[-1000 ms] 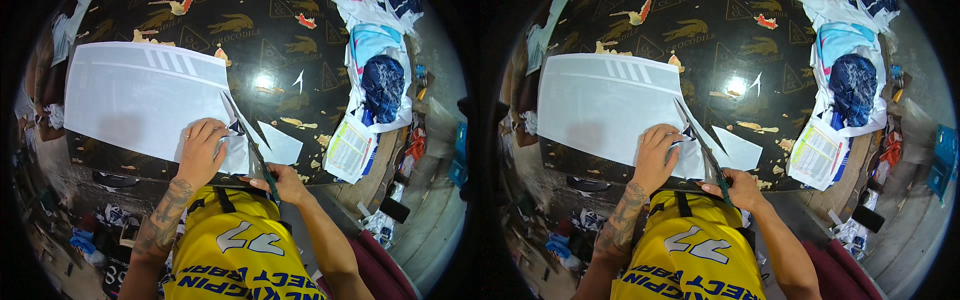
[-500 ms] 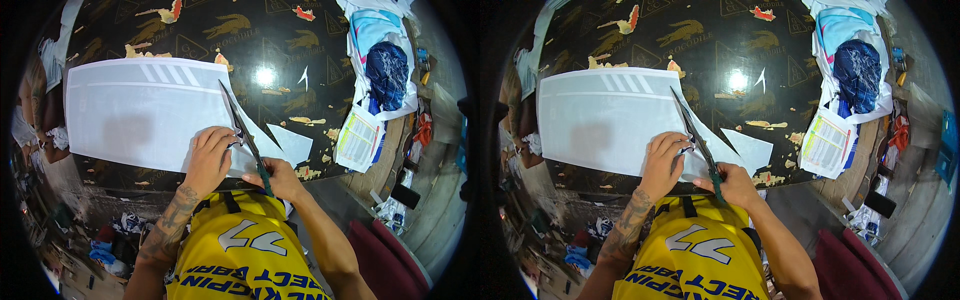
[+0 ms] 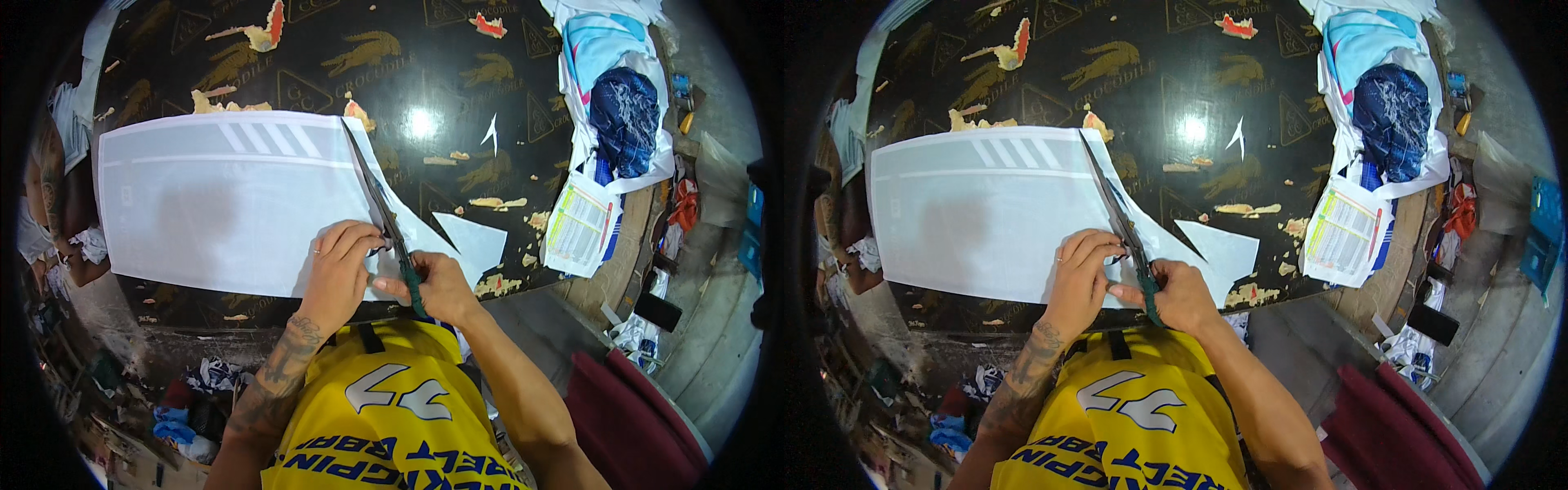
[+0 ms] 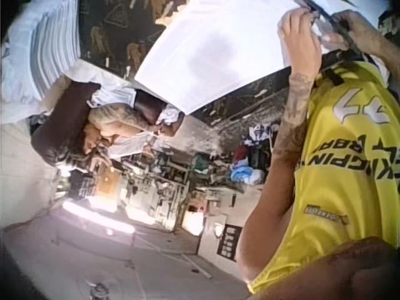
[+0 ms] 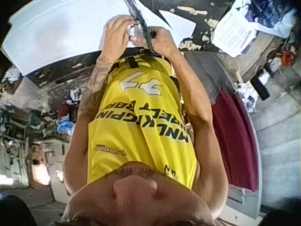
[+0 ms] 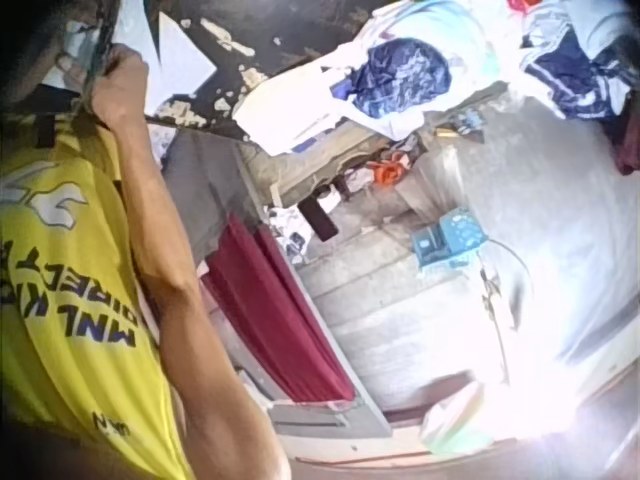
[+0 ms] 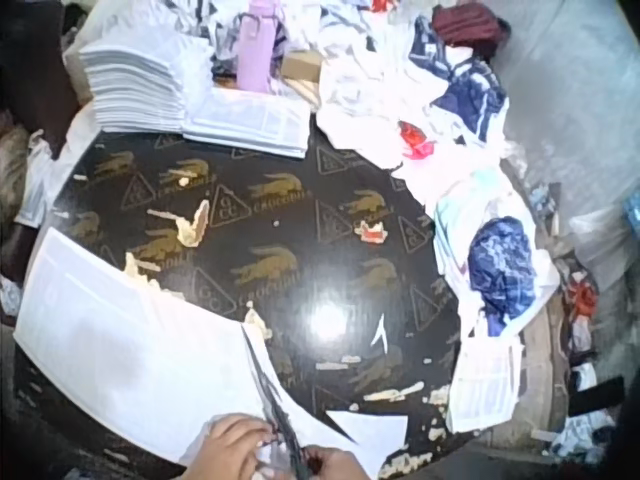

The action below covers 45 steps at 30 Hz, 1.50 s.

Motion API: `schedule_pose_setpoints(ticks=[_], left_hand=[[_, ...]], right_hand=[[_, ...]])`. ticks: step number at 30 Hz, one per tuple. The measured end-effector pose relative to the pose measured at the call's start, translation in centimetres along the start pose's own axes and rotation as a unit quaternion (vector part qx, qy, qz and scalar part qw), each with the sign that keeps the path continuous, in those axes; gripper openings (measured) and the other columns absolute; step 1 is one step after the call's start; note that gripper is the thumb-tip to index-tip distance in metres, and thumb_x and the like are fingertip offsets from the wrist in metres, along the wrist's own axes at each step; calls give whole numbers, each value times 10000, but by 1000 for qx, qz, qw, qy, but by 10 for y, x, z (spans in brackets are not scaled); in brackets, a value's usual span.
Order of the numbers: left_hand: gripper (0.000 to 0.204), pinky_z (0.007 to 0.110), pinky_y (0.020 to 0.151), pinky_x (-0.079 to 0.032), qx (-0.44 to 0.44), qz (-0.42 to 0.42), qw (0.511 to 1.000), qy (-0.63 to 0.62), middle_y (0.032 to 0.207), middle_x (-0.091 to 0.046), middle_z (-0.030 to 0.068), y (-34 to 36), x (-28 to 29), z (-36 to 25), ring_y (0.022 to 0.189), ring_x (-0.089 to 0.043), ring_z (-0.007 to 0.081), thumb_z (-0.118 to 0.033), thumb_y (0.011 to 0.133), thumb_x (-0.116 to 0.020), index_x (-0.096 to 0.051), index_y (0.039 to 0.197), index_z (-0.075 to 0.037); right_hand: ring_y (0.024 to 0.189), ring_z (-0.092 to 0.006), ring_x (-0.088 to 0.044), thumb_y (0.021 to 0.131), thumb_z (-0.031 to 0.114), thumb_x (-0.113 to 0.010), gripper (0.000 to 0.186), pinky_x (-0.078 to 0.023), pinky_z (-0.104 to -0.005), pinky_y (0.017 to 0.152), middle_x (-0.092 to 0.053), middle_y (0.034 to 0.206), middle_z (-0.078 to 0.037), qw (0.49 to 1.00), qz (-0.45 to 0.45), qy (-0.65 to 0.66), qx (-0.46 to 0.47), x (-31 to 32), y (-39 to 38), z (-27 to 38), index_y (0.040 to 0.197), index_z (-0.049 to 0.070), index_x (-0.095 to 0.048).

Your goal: The person cuts large white printed fabric sheets on a table using scissors, following printed outlines. They repeatedly flip the sheets, trim edges, and stack the cut pieces. The person also handles and stacks finished printed jersey tops.

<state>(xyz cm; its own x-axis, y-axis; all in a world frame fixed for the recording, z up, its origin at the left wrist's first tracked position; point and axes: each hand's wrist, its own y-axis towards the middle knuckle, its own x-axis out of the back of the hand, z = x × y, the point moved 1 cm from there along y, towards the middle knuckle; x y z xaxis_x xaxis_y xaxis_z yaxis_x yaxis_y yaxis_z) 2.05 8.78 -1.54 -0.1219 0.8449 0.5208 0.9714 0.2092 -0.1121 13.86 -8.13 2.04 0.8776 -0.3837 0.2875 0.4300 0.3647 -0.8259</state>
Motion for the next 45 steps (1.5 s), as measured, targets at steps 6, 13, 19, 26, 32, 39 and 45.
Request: schedule_pose_setpoints(ticks=[6,13,19,26,32,39,45], left_hand=[[390,467,1112,-390,5,-10,1000,-3,1305,-653,83,2,-4,-2,1316,-551,315,67,818,-590,-695,1177,-44],[361,493,1134,-396,91,-49,994,41,1333,-648,146,20,-8,-9,1315,-560,357,16,914,-612,-696,1258,-52],[871,612,1279,-239,80,-165,948,262,1697,-361,253,164,-74,-52,1569,-327,467,-360,1001,-689,-288,1677,15],[681,533,1158,-458,-190,156,873,421,1489,-556,373,93,-223,-179,1388,-575,390,-274,1037,-561,-441,1459,247],[254,421,1026,-543,-8,52,997,55,1152,-727,112,-15,-131,-151,1106,-694,313,-173,999,-717,-725,1222,-52],[412,562,1027,-397,319,-309,846,297,1181,-638,102,-54,-76,-21,1211,-564,339,-370,898,-806,-683,1185,-103],[408,545,1021,-424,62,-203,966,149,1200,-669,124,7,-150,-97,1169,-616,344,-258,939,-758,-651,1292,-83]], right_hand=[[607,-85,-522,832,493,-942,506,-447,-275,575,-564,636,22,999,-7,33,10,0,6,1,779,53,-698],[671,-54,-478,906,313,-905,470,-391,-262,585,-541,698,31,980,-158,112,41,67,-55,-56,762,22,-565],[613,-145,-530,885,336,-903,446,-426,-359,577,-568,650,-45,925,-371,-74,26,187,-105,-170,818,-12,-633],[980,-436,-699,892,213,-844,389,-541,-516,847,-716,1048,-237,851,-465,-238,51,262,-50,-249,1140,-15,-649],[987,-395,-696,921,191,-811,309,-560,-461,881,-700,1093,-180,893,-373,-106,229,223,-52,-184,1150,14,-702],[1196,-412,-595,943,148,-755,200,-489,-478,988,-681,1179,-202,847,-163,-263,433,99,46,-41,1093,43,-672],[837,-253,-711,977,43,-739,141,-563,-380,772,-732,901,-113,886,-145,-112,426,166,21,-34,1069,10,-636]])
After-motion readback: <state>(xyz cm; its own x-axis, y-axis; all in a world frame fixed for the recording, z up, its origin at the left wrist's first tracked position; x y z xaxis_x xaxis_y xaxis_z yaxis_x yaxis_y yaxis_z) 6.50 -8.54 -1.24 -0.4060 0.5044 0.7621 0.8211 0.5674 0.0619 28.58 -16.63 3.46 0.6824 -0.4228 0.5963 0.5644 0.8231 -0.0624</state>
